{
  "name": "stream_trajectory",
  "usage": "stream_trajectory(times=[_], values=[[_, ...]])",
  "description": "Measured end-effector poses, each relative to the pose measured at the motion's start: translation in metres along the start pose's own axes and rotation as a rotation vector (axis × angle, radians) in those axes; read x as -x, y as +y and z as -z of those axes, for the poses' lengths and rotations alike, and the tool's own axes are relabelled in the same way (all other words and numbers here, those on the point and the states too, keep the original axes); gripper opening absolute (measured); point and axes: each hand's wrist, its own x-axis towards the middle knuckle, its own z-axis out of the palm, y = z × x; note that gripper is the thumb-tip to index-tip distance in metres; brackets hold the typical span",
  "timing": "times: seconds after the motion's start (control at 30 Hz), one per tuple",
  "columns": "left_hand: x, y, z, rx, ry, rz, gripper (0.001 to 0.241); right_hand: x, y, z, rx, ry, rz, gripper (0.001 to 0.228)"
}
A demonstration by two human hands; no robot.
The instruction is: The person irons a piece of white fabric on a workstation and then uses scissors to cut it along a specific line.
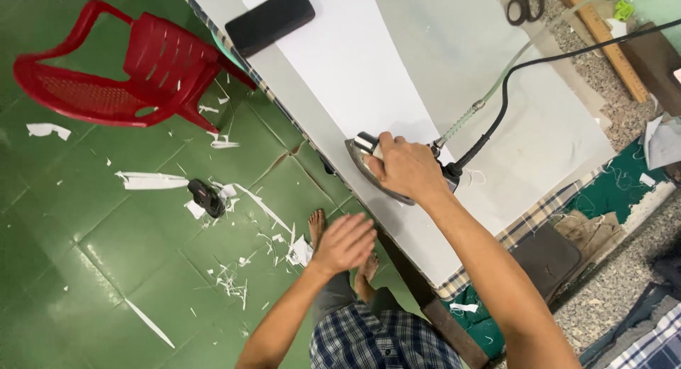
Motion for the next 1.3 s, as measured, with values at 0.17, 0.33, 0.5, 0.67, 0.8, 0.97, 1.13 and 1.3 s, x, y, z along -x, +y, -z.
stream_trajectory(times=[0.17, 0.33, 0.5, 0.67, 0.8, 0.97, 1.13, 1.3], values=[[-0.081, -0.134, 0.047, -0.225, -0.044, 0.148, 0.033, 0.003, -0.004, 0.011, -0.012, 0.019, 0.040, 0.052], [-0.182, -0.246, 0.059, -0.284, -0.148, 0.161, 0.042, -0.001, -0.001, -0.004, -0.056, 0.029, -0.107, 0.048], [-0.213, -0.345, 0.045, -0.468, -0.314, 0.143, 0.070, 0.011, 0.006, -0.041, -0.011, 0.091, -0.298, 0.037], [-0.199, -0.404, 0.036, -0.519, -0.446, 0.177, 0.085, 0.033, -0.006, -0.036, -0.040, 0.090, -0.408, 0.038], [-0.198, -0.409, 0.039, -0.485, -0.491, 0.187, 0.082, 0.044, -0.009, -0.044, -0.029, 0.110, -0.464, 0.039], [-0.192, -0.421, 0.038, -0.420, -0.512, 0.176, 0.075, 0.046, -0.007, -0.054, -0.075, 0.099, -0.512, 0.041], [-0.202, -0.421, 0.042, -0.103, -0.606, 0.215, 0.071, 0.047, -0.009, -0.046, -0.117, 0.072, -0.534, 0.044], [-0.243, -0.344, 0.045, 0.013, -1.218, 0.165, 0.084, 0.046, -0.010, -0.023, -0.274, -0.046, -0.545, 0.059]])
